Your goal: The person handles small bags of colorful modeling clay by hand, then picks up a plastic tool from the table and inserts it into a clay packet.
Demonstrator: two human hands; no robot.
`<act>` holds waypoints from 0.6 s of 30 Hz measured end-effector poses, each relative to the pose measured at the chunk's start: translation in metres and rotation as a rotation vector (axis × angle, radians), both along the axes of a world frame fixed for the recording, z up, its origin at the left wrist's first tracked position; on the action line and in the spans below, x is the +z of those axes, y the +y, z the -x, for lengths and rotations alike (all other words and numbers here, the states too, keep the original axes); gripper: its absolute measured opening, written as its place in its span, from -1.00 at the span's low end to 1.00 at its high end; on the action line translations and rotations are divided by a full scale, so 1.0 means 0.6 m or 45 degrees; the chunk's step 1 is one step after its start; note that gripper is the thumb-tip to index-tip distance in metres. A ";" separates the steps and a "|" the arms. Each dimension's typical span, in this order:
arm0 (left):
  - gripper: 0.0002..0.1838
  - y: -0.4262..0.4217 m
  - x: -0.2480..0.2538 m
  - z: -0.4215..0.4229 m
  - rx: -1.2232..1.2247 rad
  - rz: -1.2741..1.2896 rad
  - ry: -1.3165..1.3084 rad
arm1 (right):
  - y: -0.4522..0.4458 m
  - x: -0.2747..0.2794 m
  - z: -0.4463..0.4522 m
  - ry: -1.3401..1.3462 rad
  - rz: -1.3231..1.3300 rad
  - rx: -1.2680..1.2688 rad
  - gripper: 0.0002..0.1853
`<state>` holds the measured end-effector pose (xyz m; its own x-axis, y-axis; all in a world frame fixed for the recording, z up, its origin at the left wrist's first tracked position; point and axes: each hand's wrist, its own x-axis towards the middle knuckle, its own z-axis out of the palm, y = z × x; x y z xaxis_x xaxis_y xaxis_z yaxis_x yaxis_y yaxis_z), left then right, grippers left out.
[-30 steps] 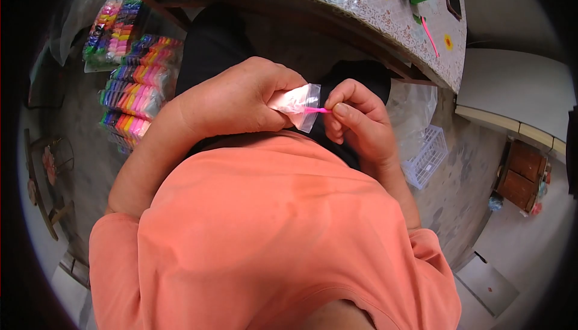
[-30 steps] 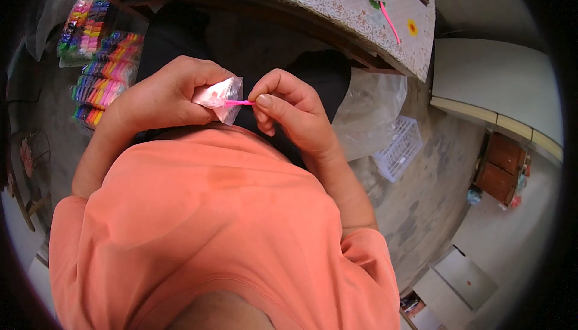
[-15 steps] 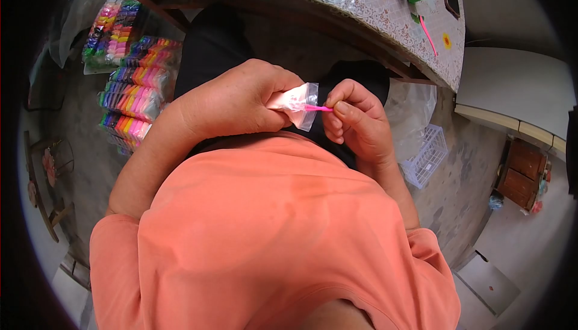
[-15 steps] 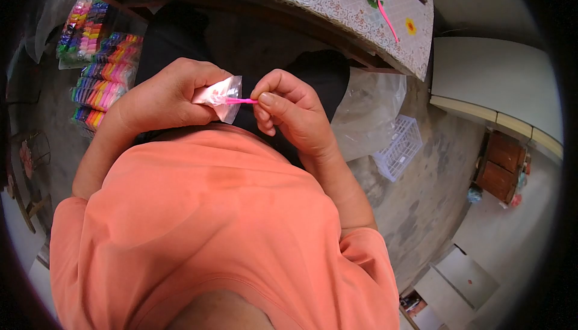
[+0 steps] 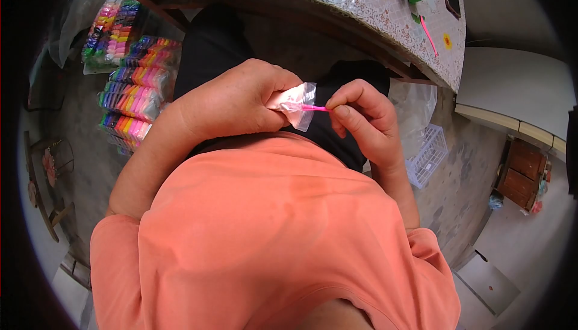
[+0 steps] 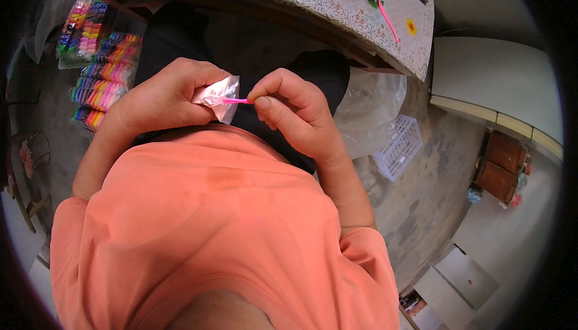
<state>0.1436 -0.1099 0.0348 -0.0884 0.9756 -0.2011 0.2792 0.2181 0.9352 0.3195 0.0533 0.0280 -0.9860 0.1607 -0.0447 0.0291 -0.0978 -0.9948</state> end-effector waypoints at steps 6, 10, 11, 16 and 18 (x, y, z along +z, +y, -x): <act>-0.77 0.000 -0.002 -0.001 0.021 0.010 0.024 | -0.003 0.010 0.001 -0.030 -0.206 -0.017 -0.94; -0.77 0.000 -0.003 -0.001 0.016 0.020 -0.022 | -0.001 0.015 -0.001 -0.056 -0.216 -0.032 -0.94; -0.78 0.000 -0.003 -0.002 0.015 0.016 -0.021 | -0.001 0.016 -0.001 -0.058 -0.219 -0.031 -0.94; -0.77 0.002 0.001 -0.003 0.005 0.033 0.010 | -0.002 0.019 0.000 -0.083 -0.276 -0.024 -0.94; -0.75 0.002 0.002 -0.003 0.008 0.039 0.002 | -0.002 0.018 0.001 -0.076 -0.270 -0.021 -0.94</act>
